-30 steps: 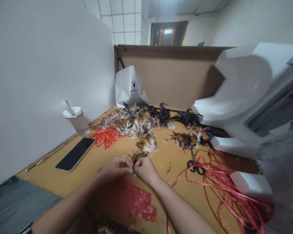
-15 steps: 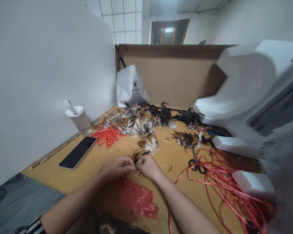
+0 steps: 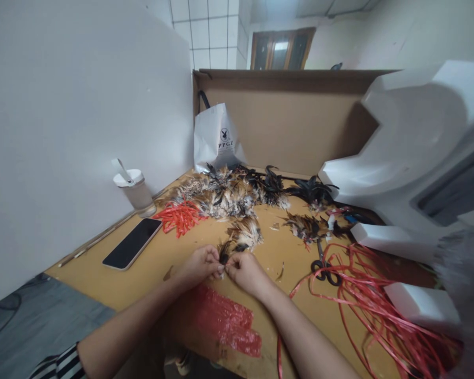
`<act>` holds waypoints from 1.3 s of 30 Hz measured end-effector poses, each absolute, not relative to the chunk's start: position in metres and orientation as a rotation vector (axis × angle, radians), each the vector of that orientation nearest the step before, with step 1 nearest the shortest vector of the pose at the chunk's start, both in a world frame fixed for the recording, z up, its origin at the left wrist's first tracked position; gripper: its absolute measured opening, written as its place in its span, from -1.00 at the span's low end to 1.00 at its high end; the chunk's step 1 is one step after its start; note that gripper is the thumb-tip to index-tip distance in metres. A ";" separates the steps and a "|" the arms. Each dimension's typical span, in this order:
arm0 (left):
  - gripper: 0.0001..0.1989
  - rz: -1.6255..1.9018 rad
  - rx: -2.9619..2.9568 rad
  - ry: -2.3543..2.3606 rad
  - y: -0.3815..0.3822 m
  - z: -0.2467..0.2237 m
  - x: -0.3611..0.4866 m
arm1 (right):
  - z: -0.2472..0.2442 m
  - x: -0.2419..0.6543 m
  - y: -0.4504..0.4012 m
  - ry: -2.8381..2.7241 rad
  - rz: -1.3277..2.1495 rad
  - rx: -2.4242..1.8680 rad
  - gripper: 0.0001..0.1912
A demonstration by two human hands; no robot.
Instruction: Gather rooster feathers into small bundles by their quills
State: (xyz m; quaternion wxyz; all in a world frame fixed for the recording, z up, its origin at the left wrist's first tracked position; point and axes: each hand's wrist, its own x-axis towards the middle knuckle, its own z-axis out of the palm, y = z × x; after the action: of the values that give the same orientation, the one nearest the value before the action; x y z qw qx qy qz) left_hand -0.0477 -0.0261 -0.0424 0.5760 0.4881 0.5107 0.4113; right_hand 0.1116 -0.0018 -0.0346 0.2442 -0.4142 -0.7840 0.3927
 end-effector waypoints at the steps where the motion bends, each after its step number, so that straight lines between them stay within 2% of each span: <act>1: -0.80 0.971 1.142 1.183 -0.026 -0.042 -0.048 | -0.034 0.111 -0.001 -2.148 1.063 -1.133 -0.84; 8: -0.87 0.971 1.210 1.194 -0.027 -0.044 -0.050 | -0.031 0.112 -0.001 -2.149 0.955 -1.129 -0.88; 14: -0.85 0.991 1.210 1.218 -0.023 -0.052 -0.051 | -0.032 0.111 -0.001 -2.126 1.020 -1.123 -0.87; 22: -0.86 0.876 1.294 1.182 -0.025 -0.046 -0.055 | -0.032 0.100 -0.004 -2.108 0.817 -1.031 -0.85; 27: -0.89 0.906 1.317 1.265 -0.025 -0.049 -0.053 | -0.027 0.102 0.000 -2.061 1.016 -1.056 -0.86; 31: -0.83 0.908 1.275 1.227 -0.025 -0.047 -0.052 | -0.025 0.114 0.005 -1.960 1.206 -1.118 -0.84; 39: -0.81 0.881 1.287 1.195 -0.025 -0.042 -0.054 | -0.028 0.121 0.001 -2.310 0.825 -0.974 -0.92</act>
State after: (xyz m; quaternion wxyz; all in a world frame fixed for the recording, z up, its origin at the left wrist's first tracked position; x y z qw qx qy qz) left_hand -0.0541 -0.0253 -0.0419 0.5549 0.5450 0.5061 0.3729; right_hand 0.1206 0.0006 -0.0279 0.2486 -0.3574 -0.8478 0.3027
